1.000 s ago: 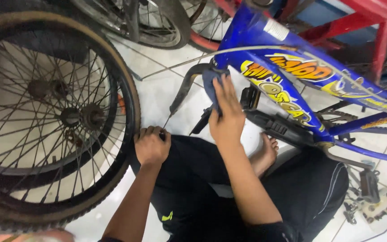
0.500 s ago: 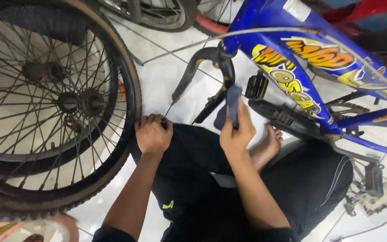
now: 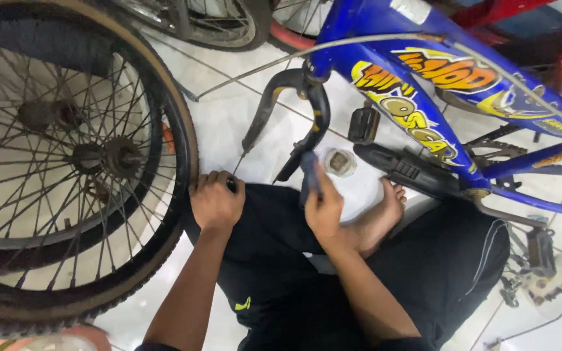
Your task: The person sits on the floor and scrubs the blue bicycle frame and a detached black mudguard with a sponge. They then use a dark cloth to wipe the mudguard and the bicycle frame, cleaning off the dirt and grime.
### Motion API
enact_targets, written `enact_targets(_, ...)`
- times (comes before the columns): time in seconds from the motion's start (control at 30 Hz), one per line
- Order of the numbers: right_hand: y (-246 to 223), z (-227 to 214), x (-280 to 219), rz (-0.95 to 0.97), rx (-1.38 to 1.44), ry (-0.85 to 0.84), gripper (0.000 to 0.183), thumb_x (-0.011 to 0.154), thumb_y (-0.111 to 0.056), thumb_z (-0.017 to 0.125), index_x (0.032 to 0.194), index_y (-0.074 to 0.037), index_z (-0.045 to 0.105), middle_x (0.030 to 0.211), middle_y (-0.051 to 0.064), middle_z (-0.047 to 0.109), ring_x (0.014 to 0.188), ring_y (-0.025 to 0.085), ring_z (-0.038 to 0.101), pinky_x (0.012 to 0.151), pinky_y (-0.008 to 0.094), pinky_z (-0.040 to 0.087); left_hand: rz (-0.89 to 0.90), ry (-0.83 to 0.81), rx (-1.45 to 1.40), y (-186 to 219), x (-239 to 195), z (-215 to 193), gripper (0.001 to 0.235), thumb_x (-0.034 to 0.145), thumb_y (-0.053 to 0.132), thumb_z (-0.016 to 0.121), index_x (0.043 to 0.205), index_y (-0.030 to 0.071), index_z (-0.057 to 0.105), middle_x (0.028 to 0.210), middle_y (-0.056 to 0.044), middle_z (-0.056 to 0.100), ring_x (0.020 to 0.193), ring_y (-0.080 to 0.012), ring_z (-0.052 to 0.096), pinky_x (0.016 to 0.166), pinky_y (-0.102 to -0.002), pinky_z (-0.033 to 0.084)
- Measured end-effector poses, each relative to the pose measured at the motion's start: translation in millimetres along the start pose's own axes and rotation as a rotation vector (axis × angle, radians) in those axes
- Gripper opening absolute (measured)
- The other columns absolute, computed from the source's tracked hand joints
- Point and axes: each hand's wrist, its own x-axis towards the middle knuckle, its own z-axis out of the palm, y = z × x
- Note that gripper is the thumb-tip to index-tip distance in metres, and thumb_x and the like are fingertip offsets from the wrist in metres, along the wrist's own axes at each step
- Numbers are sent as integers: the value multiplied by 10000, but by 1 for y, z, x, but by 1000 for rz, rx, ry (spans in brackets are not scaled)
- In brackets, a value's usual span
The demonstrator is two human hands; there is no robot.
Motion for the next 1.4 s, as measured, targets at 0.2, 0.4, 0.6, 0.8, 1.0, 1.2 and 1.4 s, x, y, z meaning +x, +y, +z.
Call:
enact_targets(0.2, -60, 10, 119, -90, 48, 212, 350, 1012, 36, 625, 1354, -21, 667, 1338, 192, 681, 1290, 386, 612, 1067, 465, 540, -18, -37, -2, -5, -2, 10, 226, 920, 331, 634, 911, 144, 761, 816, -28, 725, 872, -236, 707, 803, -397, 522)
enact_targets(0.4, -38, 10, 98, -217, -47, 65, 301, 1051, -82, 516, 1191, -31, 777, 1374, 227, 650, 1298, 393, 619, 1090, 443, 518, -37, -62, 1, -3, 2, 7, 232, 920, 330, 627, 894, 140, 756, 782, -26, 705, 848, -239, 693, 756, -389, 527)
enact_targets(0.6, -4, -11, 1, 20, -94, -225, 468, 868, 176, 582, 1235, -52, 763, 1169, 267, 734, 1091, 445, 700, 954, 488, 586, -13, 18, 11, -4, -1, 10, 207, 907, 321, 646, 866, 151, 756, 738, -13, 689, 790, -217, 677, 735, -377, 505)
enact_targets(0.8, -44, -18, 98, -292, -147, 145, 280, 1035, -111, 566, 1205, -39, 775, 1258, 163, 725, 1207, 391, 672, 1101, 473, 494, -12, 97, 21, -6, -4, 16, 176, 908, 297, 653, 833, 164, 741, 718, -17, 679, 783, -226, 675, 771, -375, 501)
enact_targets(1.0, -24, -5, 111, -394, -312, -132, 486, 874, 187, 605, 1303, -14, 712, 1422, 153, 619, 1388, 375, 551, 1180, 466, 480, -44, -1, -62, -3, -4, -1, 201, 914, 247, 647, 883, 89, 767, 918, -64, 759, 905, -278, 676, 927, -399, 497)
enact_targets(1.2, 36, 5, 9, -417, -230, -229, 430, 990, 53, 492, 1294, -109, 750, 1384, 122, 679, 1280, 369, 626, 983, 401, 549, -11, 87, -3, -7, -6, 16, 166, 900, 289, 648, 865, 171, 759, 735, 3, 692, 786, -209, 692, 766, -380, 513)
enact_targets(1.4, -19, -18, 20, -78, 98, -85, 408, 936, 101, 467, 1264, 61, 706, 1241, 308, 684, 1264, 449, 579, 1038, 493, 516, -33, 83, -4, -4, -8, 7, 162, 890, 289, 665, 840, 163, 754, 727, -14, 692, 776, -226, 689, 763, -385, 504)
